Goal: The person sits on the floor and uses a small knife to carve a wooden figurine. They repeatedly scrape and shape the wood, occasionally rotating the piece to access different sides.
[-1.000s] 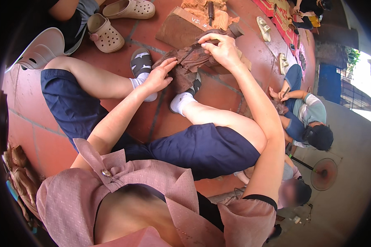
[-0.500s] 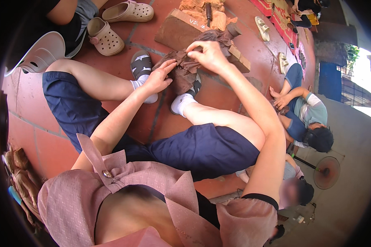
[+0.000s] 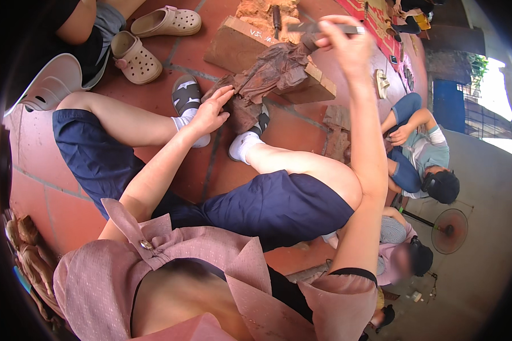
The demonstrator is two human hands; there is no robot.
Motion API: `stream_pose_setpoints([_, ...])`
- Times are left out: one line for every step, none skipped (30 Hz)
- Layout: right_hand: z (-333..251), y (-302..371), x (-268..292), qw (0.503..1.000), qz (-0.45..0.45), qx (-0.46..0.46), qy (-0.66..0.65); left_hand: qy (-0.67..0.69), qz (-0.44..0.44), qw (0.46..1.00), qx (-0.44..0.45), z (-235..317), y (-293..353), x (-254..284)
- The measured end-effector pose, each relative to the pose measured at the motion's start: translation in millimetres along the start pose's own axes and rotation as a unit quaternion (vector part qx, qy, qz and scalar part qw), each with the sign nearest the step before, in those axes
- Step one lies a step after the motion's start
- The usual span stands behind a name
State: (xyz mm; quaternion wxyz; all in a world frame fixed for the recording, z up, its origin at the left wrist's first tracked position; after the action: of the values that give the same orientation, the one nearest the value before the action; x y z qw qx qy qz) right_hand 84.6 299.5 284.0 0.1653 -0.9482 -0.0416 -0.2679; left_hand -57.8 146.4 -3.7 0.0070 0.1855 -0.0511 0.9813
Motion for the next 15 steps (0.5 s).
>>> stream_pose_setpoints([-10, -3, 15, 0.998, 0.032, 0.027, -0.052, 0.005, -0.005, 1.000, 0.007, 1, 0, -1])
stream_pose_setpoints([-14, -3, 23, 0.997, 0.051, 0.019, -0.058, 0.010, -0.010, 1.000, 0.014, 1, 0, -1])
stream_pose_setpoints([-19, -2, 29, 0.995, 0.069, 0.012, -0.064, 0.015, -0.014, 1.000, 0.021, 2, 0, -2])
stream_pose_setpoints([-16, -1, 26, 0.997, 0.054, 0.011, -0.059, 0.014, -0.014, 1.000, 0.017, 2, -1, -2])
stream_pose_setpoints([-8, 0, 21, 0.998, 0.039, 0.011, -0.054, 0.012, -0.014, 1.000, 0.013, 1, -1, -2])
stream_pose_setpoints([-1, 2, 16, 0.998, 0.022, 0.012, -0.050, 0.011, -0.014, 1.000, 0.009, 1, -1, -2])
stream_pose_setpoints([3, 4, 10, 1.000, 0.015, 0.005, -0.019, 0.013, -0.016, 1.000, 0.009, 2, -1, -1])
stream_pose_setpoints([3, 7, 5, 1.000, 0.014, 0.008, -0.001, 0.015, -0.018, 1.000, 0.008, 5, -1, -1])
stream_pose_setpoints([3, 9, -1, 1.000, 0.012, 0.011, 0.016, 0.017, -0.020, 1.000, 0.008, 6, 0, 0])
stream_pose_setpoints([3, 10, -8, 1.000, -0.001, 0.017, 0.022, 0.014, -0.020, 1.000, 0.007, 4, 0, 0])
stream_pose_setpoints([6, 11, -15, 0.999, -0.015, 0.023, 0.027, 0.010, -0.020, 1.000, 0.007, 2, 0, -1])
stream_pose_setpoints([8, 12, -22, 0.999, -0.028, 0.029, 0.032, 0.007, -0.020, 1.000, 0.006, 0, 0, -2])
stream_pose_setpoints([12, 14, -29, 0.996, -0.045, 0.009, 0.082, 0.010, -0.021, 1.000, 0.009, 1, 0, -1])
stream_pose_setpoints([15, 18, -37, 0.994, -0.055, 0.013, 0.097, 0.014, -0.022, 1.000, 0.012, 2, 0, -1])
stream_pose_setpoints([21, 20, -45, 0.992, -0.065, 0.016, 0.111, 0.017, -0.024, 0.999, 0.014, 2, 0, -1])
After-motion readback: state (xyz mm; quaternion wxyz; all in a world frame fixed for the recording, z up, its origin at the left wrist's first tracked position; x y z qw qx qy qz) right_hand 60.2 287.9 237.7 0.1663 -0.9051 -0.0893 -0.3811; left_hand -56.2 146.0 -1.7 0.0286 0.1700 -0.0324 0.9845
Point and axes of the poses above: each hand's wrist, its own y-axis away from the middle knuckle, its own x-axis out of the back of the hand, z = x × y, the point moved 7 cm from there along -y, towards the middle knuckle, and after that the axes turned 9 degrees about z, right-handed, at the moved point
